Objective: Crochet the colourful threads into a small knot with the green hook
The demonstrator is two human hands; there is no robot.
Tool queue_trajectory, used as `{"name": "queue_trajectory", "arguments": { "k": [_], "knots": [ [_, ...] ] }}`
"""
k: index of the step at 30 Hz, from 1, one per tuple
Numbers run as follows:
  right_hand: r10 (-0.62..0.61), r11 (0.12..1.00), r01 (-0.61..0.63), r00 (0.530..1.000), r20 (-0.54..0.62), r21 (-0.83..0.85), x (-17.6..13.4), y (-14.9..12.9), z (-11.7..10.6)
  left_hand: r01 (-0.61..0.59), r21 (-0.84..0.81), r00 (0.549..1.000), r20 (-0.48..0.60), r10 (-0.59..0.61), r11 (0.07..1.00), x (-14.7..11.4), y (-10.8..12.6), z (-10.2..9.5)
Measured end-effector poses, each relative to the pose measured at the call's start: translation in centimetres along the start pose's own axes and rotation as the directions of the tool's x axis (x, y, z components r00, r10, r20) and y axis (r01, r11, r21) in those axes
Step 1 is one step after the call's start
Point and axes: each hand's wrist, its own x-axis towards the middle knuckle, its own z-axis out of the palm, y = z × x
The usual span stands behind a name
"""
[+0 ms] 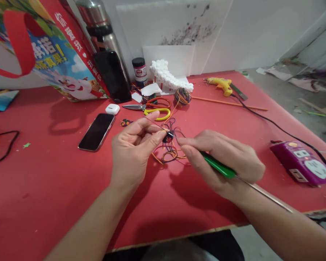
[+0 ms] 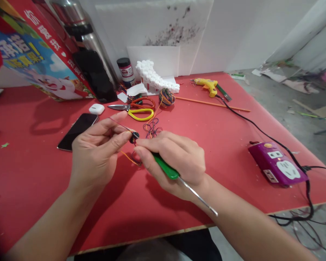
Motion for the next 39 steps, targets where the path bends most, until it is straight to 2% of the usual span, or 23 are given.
{"name": "queue_trajectory", "arguments": {
  "k": [5, 11, 17, 20, 22, 25, 27, 31, 34, 36, 37, 39],
  "knots": [
    [-0.206, 0.941, 0.22, 0.975, 0.08, -0.257, -0.4, 0.4, 0.2, -0.063, 0.054, 0.997, -0.037, 0.065, 0.997, -0.4, -0.4, 0.0],
    [-0.352, 0.866, 0.368, 0.929, 0.109, -0.339, -0.7, 0.8, 1.0, -0.074, 0.071, 0.994, -0.079, 0.08, 0.995, -0.6, -0.5, 0.1],
    [-0.365, 0.846, 0.387, 0.922, 0.129, -0.366, -0.9, 0.8, 1.2, 0.087, -0.111, 0.989, -0.112, -0.1, 0.99, -0.3, 0.3, 0.6],
    [-0.368, 0.87, 0.385, 0.923, 0.113, -0.308, -0.7, 1.0, 1.0, 0.172, -0.169, 0.979, -0.083, -0.188, 0.971, 0.1, 0.4, 0.5],
    [-0.326, 0.912, 0.338, 0.941, 0.093, -0.23, -0.5, 0.9, 0.8, 0.183, -0.157, 0.979, -0.06, -0.195, 0.97, 0.2, 0.3, 0.3],
    [-0.104, 0.99, 0.106, 0.994, 0.026, -0.095, -0.1, 0.3, 0.5, 0.114, -0.058, 0.992, -0.048, -0.117, 0.992, 0.1, 0.2, 0.0],
    [0.055, 0.998, -0.054, 0.998, -0.02, 0.041, 0.1, -0.1, 0.4, 0.047, 0.039, 0.998, -0.041, -0.045, 0.998, -0.1, 0.3, -0.1],
    [0.306, 0.924, -0.268, 0.946, -0.106, 0.272, 0.2, 0.1, 0.7, -0.075, 0.219, 0.997, -0.016, 0.08, 0.973, -0.5, 0.6, 0.0],
    [0.456, 0.826, -0.384, 0.886, -0.089, 0.412, 0.1, 0.8, 0.9, -0.122, 0.264, 0.992, 0.0, 0.126, 0.957, -0.7, 0.8, 0.1],
    [0.49, 0.791, -0.412, 0.869, -0.066, 0.452, 0.1, 1.0, 0.9, -0.111, 0.254, 0.993, -0.003, 0.116, 0.961, -0.7, 0.7, 0.0],
    [0.478, 0.806, -0.405, 0.875, -0.071, 0.432, 0.1, 1.0, 0.9, -0.095, 0.228, 0.995, -0.007, 0.099, 0.969, -0.6, 0.6, 0.0],
    [0.36, 0.889, -0.318, 0.93, -0.075, 0.33, 0.1, 0.7, 0.7, -0.044, 0.123, 0.999, -0.016, 0.047, 0.991, -0.3, 0.4, -0.1]
  ]
}}
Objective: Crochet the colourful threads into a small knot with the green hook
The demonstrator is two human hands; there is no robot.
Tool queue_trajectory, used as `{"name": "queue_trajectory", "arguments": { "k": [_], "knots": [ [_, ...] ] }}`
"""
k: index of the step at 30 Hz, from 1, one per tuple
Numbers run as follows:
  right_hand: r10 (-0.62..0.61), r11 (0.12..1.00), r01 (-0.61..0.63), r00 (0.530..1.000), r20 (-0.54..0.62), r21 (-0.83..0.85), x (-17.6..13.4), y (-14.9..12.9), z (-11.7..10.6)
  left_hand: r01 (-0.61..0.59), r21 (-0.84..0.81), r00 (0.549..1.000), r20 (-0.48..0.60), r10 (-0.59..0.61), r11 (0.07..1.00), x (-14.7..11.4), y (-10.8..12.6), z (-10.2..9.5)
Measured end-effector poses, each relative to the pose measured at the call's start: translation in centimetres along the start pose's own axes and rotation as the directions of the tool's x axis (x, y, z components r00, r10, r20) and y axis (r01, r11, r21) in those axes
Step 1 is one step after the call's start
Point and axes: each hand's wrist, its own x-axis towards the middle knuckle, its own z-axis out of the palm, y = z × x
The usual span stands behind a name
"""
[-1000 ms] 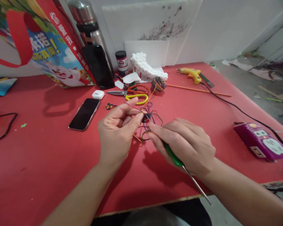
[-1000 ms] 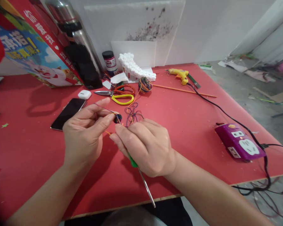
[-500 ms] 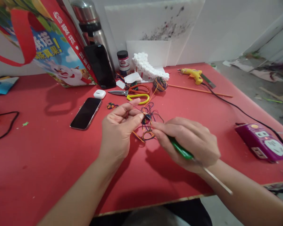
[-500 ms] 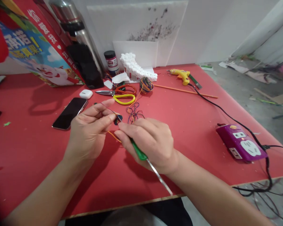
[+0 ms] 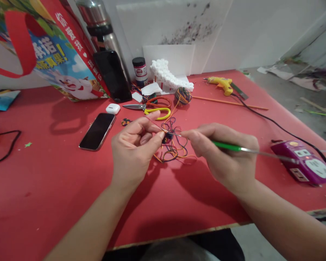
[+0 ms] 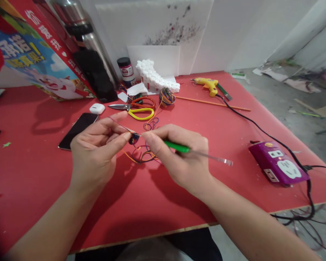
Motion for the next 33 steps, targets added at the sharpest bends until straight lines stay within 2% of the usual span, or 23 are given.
{"name": "queue_trajectory", "arguments": {
  "k": [2, 4, 7, 8, 10, 12, 14, 16, 18, 20, 23, 25, 28, 30, 31, 33],
  "knots": [
    [-0.186, 0.969, 0.201, 0.977, 0.108, -0.144, 0.0, -0.4, -0.2, 0.067, -0.141, 0.998, -0.004, -0.069, 0.988, 0.3, 0.0, 0.0],
    [-0.339, 0.883, 0.391, 0.914, 0.224, -0.259, 0.0, -0.6, -0.5, 0.164, -0.216, 0.985, -0.009, -0.17, 0.963, 0.7, 0.1, 0.2],
    [-0.455, 0.78, 0.535, 0.841, 0.293, -0.324, 0.1, -0.5, -0.7, 0.276, -0.275, 0.96, 0.036, -0.277, 0.921, 0.9, 0.4, 0.3],
    [-0.449, 0.787, 0.528, 0.845, 0.291, -0.318, 0.1, -0.5, -0.7, 0.297, -0.283, 0.954, 0.051, -0.295, 0.912, 1.0, 0.5, 0.2],
    [-0.382, 0.858, 0.441, 0.891, 0.245, -0.264, 0.1, -0.4, -0.6, 0.3, -0.279, 0.954, 0.065, -0.294, 0.912, 1.0, 0.5, 0.1],
    [-0.261, 0.945, 0.283, 0.955, 0.141, -0.164, 0.0, -0.2, -0.4, 0.263, -0.258, 0.965, 0.065, -0.255, 0.93, 0.9, 0.4, 0.0],
    [-0.113, 0.993, 0.114, 0.993, 0.028, -0.032, -0.1, 0.1, -0.1, 0.22, -0.238, 0.976, 0.062, -0.211, 0.946, 0.8, 0.4, -0.1],
    [0.042, 0.995, -0.039, 0.999, -0.027, 0.094, -0.2, 0.5, 0.2, 0.195, -0.224, 0.981, 0.06, -0.186, 0.955, 0.7, 0.3, -0.1],
    [0.14, 0.975, -0.132, 0.99, -0.031, 0.178, -0.3, 0.7, 0.3, 0.185, -0.225, 0.983, 0.061, -0.175, 0.957, 0.6, 0.4, 0.0],
    [0.119, 0.979, -0.112, 0.992, -0.032, 0.168, -0.3, 0.7, 0.4, 0.205, -0.251, 0.979, 0.064, -0.195, 0.946, 0.7, 0.4, 0.1],
    [-0.113, 0.994, 0.113, 0.993, 0.031, 0.002, -0.2, 0.2, 0.1, 0.298, -0.308, 0.954, 0.075, -0.289, 0.904, 0.9, 0.6, 0.2],
    [-0.257, 0.953, 0.275, 0.956, 0.141, -0.128, -0.1, -0.2, -0.2, 0.365, -0.332, 0.93, 0.091, -0.356, 0.87, 1.1, 0.6, 0.1],
    [-0.391, 0.849, 0.456, 0.882, 0.263, -0.267, 0.2, -0.4, -0.8, 0.434, -0.35, 0.9, 0.124, -0.418, 0.83, 1.3, 0.5, -0.1],
    [-0.417, 0.82, 0.492, 0.864, 0.283, -0.293, 0.3, -0.3, -0.9, 0.455, -0.344, 0.89, 0.146, -0.432, 0.821, 1.3, 0.4, -0.2],
    [-0.405, 0.838, 0.472, 0.875, 0.267, -0.274, 0.3, -0.3, -0.9, 0.451, -0.339, 0.892, 0.15, -0.425, 0.826, 1.3, 0.4, -0.2],
    [-0.313, 0.921, 0.344, 0.933, 0.179, -0.183, 0.2, -0.1, -0.7, 0.413, -0.336, 0.911, 0.147, -0.386, 0.847, 1.3, 0.4, -0.1]
  ]
}}
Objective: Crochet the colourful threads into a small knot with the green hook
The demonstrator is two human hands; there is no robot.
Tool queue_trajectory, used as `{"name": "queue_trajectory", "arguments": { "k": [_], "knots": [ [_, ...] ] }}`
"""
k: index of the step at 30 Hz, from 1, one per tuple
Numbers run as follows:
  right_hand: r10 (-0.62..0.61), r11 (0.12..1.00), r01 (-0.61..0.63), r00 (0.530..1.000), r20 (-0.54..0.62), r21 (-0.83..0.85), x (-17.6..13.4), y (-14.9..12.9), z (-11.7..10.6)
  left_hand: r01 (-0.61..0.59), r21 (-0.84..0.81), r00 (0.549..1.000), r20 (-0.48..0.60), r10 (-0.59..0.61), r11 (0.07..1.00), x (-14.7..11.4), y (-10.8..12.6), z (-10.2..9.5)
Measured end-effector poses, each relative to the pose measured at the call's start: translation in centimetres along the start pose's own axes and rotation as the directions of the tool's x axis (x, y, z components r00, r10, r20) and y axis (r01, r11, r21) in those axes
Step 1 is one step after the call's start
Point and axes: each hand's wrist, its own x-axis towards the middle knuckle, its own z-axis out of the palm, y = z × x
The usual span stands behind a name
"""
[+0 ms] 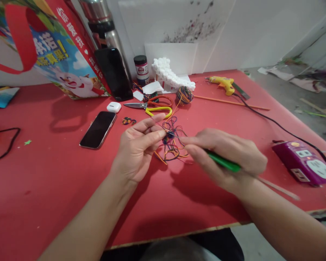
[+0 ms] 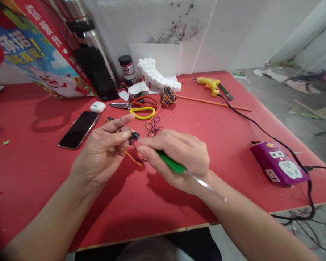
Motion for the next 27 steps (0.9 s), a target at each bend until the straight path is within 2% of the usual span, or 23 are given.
{"name": "queue_trajectory", "arguments": {
  "k": [2, 4, 7, 10, 18, 22, 24, 27],
  "knots": [
    [0.174, 0.971, -0.157, 0.981, -0.083, 0.177, -0.1, 0.1, 0.4, -0.059, 0.015, 0.998, 0.01, 0.059, 0.998, -0.1, -0.1, 0.1],
    [0.339, 0.9, -0.284, 0.933, -0.122, 0.332, -0.3, 0.3, 0.8, -0.108, 0.041, 0.994, 0.02, 0.107, 0.993, -0.2, -0.1, 0.2],
    [0.504, 0.763, -0.407, 0.861, -0.067, 0.501, -0.3, 0.7, 1.3, -0.162, 0.078, 0.987, 0.011, 0.162, 0.984, -0.4, -0.1, 0.3],
    [0.61, 0.618, -0.499, 0.792, 0.029, 0.608, -0.1, 1.1, 1.5, -0.186, 0.097, 0.982, -0.005, 0.188, 0.978, -0.5, -0.1, 0.3],
    [0.712, 0.336, -0.605, 0.665, 0.226, 0.722, 0.8, 1.6, 1.6, -0.276, 0.118, 0.961, 0.029, 0.274, 0.954, -0.5, -0.8, -0.1],
    [0.735, 0.198, -0.618, 0.607, 0.302, 0.761, 1.0, 1.2, 1.8, -0.299, 0.1, 0.953, 0.069, 0.294, 0.949, -0.3, -1.1, -0.3],
    [0.728, 0.159, -0.613, 0.603, 0.327, 0.774, 0.9, 1.0, 2.0, -0.283, 0.077, 0.957, 0.088, 0.276, 0.956, -0.2, -1.3, -0.2],
    [0.708, 0.145, -0.593, 0.621, 0.335, 0.792, 0.6, 0.8, 2.2, -0.238, 0.038, 0.967, 0.108, 0.232, 0.971, -0.2, -1.6, 0.0]
  ]
}}
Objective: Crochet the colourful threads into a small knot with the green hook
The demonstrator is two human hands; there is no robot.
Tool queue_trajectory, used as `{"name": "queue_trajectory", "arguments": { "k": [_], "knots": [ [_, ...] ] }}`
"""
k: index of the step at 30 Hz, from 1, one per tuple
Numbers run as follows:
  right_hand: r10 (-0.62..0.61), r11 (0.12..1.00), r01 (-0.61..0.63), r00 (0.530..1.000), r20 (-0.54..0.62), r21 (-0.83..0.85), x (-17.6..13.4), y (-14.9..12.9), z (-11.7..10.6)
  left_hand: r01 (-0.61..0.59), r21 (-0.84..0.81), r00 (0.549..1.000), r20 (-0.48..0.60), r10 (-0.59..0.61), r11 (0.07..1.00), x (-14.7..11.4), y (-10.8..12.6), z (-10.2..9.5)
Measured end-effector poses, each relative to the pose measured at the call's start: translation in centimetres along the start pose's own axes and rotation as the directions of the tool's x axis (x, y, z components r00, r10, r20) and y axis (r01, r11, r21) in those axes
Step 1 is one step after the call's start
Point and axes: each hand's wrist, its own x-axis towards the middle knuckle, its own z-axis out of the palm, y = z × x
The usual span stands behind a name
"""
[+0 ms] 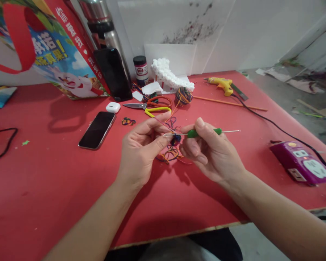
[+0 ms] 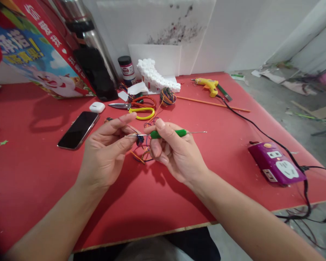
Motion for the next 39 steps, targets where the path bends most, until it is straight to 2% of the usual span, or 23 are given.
{"name": "queue_trajectory", "arguments": {
  "k": [7, 15, 22, 35, 39],
  "knots": [
    [-0.036, 0.999, 0.037, 0.999, -0.018, 0.038, 0.2, 0.2, 0.3, -0.011, -0.008, 0.999, -0.049, 0.011, 1.0, -0.2, -0.2, 0.2],
    [-0.088, 0.992, 0.083, 0.995, -0.048, -0.095, 0.2, 0.1, 0.1, -0.016, -0.007, 0.998, -0.057, 0.016, 1.0, -0.3, 0.0, 0.2],
    [-0.23, 0.962, 0.229, 0.973, 0.015, -0.148, 0.1, -0.1, -0.6, -0.056, 0.01, 0.996, -0.066, 0.056, 0.998, -0.1, 0.2, 0.0],
    [-0.33, 0.908, 0.322, 0.944, 0.018, -0.268, -0.3, -0.4, -1.4, -0.061, 0.052, 0.996, -0.065, 0.064, 0.997, -0.3, 0.5, -0.1],
    [-0.351, 0.902, 0.351, 0.935, 0.049, -0.251, -0.4, -0.4, -1.5, -0.074, 0.058, 0.995, -0.061, 0.078, 0.996, -0.3, 0.4, -0.1]
  ]
}}
